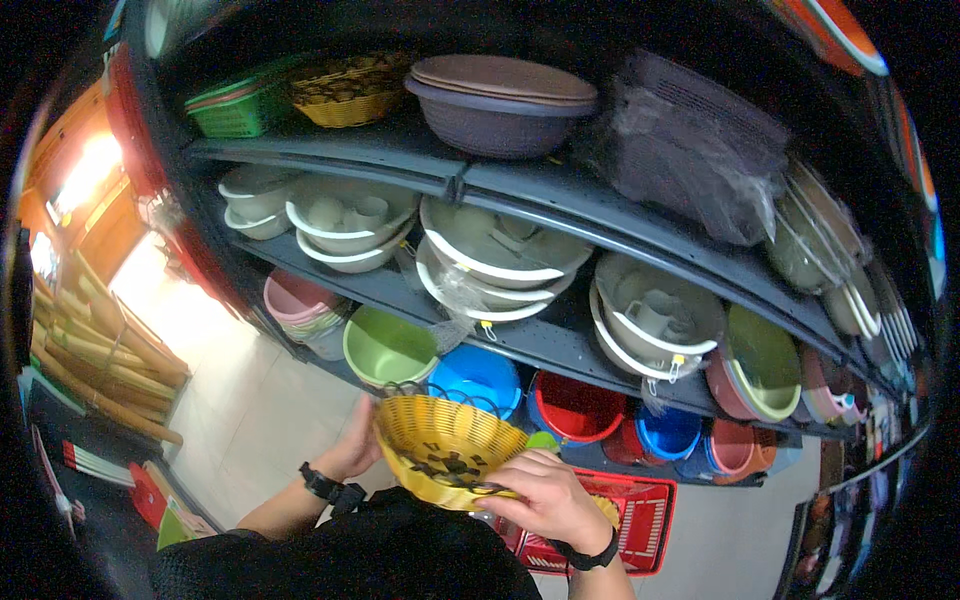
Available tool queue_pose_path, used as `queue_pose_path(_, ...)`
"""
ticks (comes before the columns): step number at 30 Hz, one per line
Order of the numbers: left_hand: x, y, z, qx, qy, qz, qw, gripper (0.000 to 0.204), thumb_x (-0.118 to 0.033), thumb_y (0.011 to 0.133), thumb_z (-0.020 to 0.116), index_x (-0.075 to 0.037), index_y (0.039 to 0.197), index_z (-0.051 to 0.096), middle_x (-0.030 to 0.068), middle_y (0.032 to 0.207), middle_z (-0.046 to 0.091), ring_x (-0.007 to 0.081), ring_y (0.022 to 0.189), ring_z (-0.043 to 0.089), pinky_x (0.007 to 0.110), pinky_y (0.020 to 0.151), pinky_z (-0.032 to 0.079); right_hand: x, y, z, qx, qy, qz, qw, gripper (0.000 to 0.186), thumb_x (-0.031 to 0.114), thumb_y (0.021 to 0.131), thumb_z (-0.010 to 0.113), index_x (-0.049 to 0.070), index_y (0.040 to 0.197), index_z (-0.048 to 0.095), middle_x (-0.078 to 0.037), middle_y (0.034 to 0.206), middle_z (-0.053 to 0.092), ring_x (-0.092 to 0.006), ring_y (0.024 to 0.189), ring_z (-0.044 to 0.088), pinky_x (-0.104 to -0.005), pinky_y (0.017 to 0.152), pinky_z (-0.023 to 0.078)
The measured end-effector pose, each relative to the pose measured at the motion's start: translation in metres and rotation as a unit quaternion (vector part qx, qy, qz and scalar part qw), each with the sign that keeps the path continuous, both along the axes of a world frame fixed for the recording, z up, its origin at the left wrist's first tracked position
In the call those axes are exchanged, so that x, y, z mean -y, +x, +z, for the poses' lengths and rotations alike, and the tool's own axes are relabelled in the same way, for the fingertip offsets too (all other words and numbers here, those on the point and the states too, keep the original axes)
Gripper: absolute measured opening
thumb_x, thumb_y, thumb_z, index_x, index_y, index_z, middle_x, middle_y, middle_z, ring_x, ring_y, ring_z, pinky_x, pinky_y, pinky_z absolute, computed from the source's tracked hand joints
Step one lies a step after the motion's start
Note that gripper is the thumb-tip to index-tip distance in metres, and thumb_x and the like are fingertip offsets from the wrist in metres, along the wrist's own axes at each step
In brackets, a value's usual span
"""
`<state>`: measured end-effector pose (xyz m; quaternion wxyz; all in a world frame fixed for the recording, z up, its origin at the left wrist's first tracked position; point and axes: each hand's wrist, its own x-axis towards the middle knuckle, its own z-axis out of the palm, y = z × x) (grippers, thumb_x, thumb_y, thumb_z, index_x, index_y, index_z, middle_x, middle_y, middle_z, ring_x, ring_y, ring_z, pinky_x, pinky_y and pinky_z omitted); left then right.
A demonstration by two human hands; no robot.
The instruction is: The person repeatedly picks up green, pink, and yellow plastic baskets from a shelf, places them into a red shopping basket on the floor, and then returns them to the shelf. The person handles the baskets one at a time, stacking them in the red basket before restacking them on the shelf.
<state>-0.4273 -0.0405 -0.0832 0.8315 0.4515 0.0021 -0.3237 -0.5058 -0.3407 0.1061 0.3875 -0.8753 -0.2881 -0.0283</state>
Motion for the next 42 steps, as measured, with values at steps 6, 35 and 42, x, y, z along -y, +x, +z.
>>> queue_pose_path(6,-0.074,0.014,0.055,0.050,-0.045,0.113,0.991,0.073,-0.064,0.108,0.025,-0.010,0.156,0.040,0.0058,0.152,0.053,0.0191,0.138,0.053,0.040,0.116,0.042,-0.050,0.057,0.059,0.133,-0.048,0.161,0.977,0.024,0.023,0.083,0.084,0.008,0.098,0.074,-0.005,0.090,0.069,-0.0242,0.087,0.065,-0.0378,0.082,0.050)
queue_pose_path(35,-0.218,0.337,0.373,0.481,-0.047,0.145,0.864,0.040,-0.050,0.106,0.051,-0.018,0.130,0.058,-0.0020,0.119,0.068,0.0123,0.105,0.062,0.031,0.091,0.047,-0.173,0.318,0.257,0.583,-0.228,-0.037,0.779,0.028,0.011,0.087,0.074,0.005,0.113,0.067,-0.014,0.107,0.068,-0.0340,0.105,0.065,-0.0427,0.090,0.054)
queue_pose_path(42,-0.211,0.393,0.388,0.482,0.007,0.188,0.856,0.057,-0.066,0.094,0.059,-0.021,0.129,0.062,0.0011,0.124,0.063,0.0168,0.114,0.051,0.041,0.102,0.030,-0.181,0.376,0.267,0.539,-0.235,-0.070,0.806,0.026,0.010,0.090,0.072,0.004,0.114,0.066,-0.017,0.109,0.068,-0.0390,0.108,0.064,-0.0464,0.092,0.053)
